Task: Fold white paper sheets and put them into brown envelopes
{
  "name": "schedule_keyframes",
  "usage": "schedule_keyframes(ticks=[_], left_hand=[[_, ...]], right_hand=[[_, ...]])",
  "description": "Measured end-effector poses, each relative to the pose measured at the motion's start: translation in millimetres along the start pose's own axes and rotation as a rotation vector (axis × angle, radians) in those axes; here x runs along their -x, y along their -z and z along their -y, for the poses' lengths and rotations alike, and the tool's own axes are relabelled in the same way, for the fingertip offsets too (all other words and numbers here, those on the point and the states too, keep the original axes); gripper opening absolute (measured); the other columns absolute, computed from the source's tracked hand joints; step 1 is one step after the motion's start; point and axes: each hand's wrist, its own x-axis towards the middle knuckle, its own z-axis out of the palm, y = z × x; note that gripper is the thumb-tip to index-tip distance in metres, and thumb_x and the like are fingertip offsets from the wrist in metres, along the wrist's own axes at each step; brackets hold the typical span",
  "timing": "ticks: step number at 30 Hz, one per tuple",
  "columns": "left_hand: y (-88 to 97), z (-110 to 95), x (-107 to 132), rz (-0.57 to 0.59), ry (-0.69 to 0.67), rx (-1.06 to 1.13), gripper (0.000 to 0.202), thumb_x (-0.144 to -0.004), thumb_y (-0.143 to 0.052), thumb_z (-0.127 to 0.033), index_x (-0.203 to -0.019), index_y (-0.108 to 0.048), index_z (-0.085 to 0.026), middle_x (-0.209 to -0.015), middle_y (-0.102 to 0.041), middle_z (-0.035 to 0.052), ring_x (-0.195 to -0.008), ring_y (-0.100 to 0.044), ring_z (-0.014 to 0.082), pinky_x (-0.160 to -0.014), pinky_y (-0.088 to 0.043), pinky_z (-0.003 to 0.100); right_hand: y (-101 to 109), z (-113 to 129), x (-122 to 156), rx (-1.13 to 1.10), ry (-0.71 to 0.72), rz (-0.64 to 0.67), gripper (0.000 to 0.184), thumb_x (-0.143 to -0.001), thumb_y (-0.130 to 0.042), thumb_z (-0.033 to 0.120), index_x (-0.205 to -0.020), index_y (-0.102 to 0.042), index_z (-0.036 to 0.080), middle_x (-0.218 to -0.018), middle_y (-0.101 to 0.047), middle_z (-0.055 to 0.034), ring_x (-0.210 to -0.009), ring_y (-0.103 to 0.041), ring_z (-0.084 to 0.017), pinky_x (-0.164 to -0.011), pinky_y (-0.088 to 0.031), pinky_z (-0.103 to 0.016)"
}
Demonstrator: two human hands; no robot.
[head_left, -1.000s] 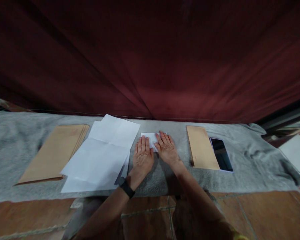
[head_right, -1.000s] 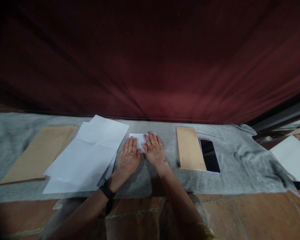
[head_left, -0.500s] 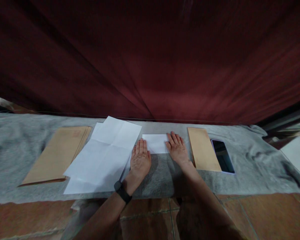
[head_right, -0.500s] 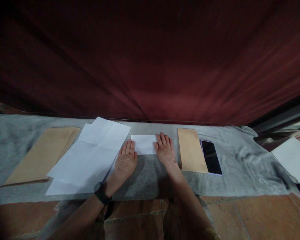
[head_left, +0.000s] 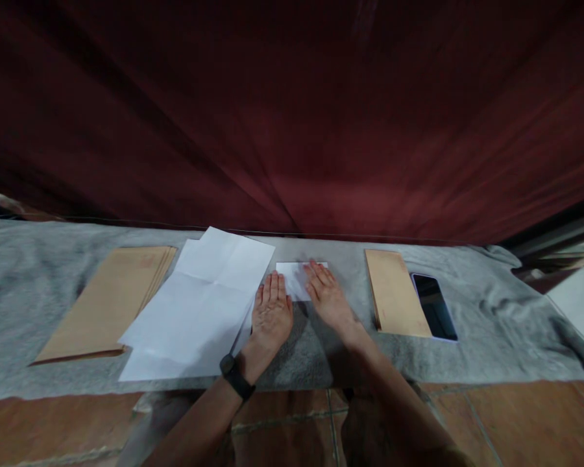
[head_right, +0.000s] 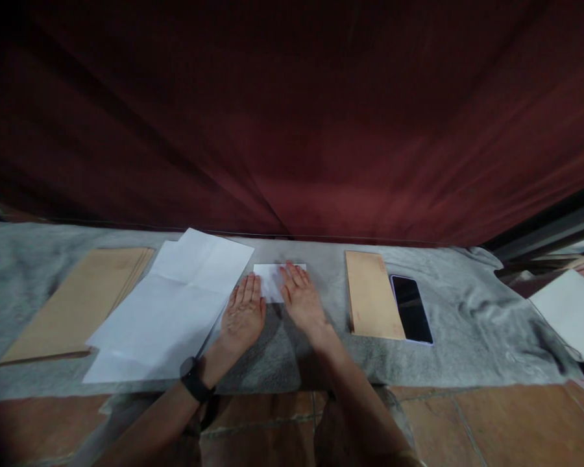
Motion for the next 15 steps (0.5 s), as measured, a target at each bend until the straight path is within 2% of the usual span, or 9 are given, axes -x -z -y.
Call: schedule_keyframes(ticks=[4,9,15], left_hand=[[2.3,0,0,0.003,0.01,0.014,0.056,-0.1,-0.035,-0.022,-0.151,-0.041,-0.001,-0.157,-0.042,0.0232,-0.147,-0.04,0.0312,-0.12,-0.036,0.049],[8.0,-11,-6,-0.028,-0.032,0.07,0.055,-0.098,-0.035,-0.019,-0.149,-0.041,0.003,-0.158,-0.04,0.0253,-0.152,-0.032,0.0312,-0.123,-0.032,0.05],[0.3,-36,-8,-0.034,-0.174,0.213,0.061,-0.104,-0.032,-0.035,-0.156,-0.03,-0.003,-0.161,-0.037,0.0205,-0.154,-0.026,0.0281,-0.123,-0.032,0.049]], right_hand=[[-9,11,5,0.055,-0.039,0.051,0.048,-0.107,-0.038,0.037,-0.153,-0.046,0.024,-0.164,-0.035,-0.0081,-0.152,-0.032,-0.025,-0.124,-0.027,-0.049],[-12,10,5,0.1,-0.053,0.047,0.051,-0.106,-0.039,0.036,-0.155,-0.042,0.023,-0.165,-0.032,-0.0094,-0.152,-0.031,-0.027,-0.124,-0.026,-0.049],[-11,6,9,0.148,-0.023,0.112,0.059,-0.1,-0.043,0.021,-0.158,-0.035,0.023,-0.167,-0.025,-0.0093,-0.154,-0.025,-0.028,-0.124,-0.024,-0.051]])
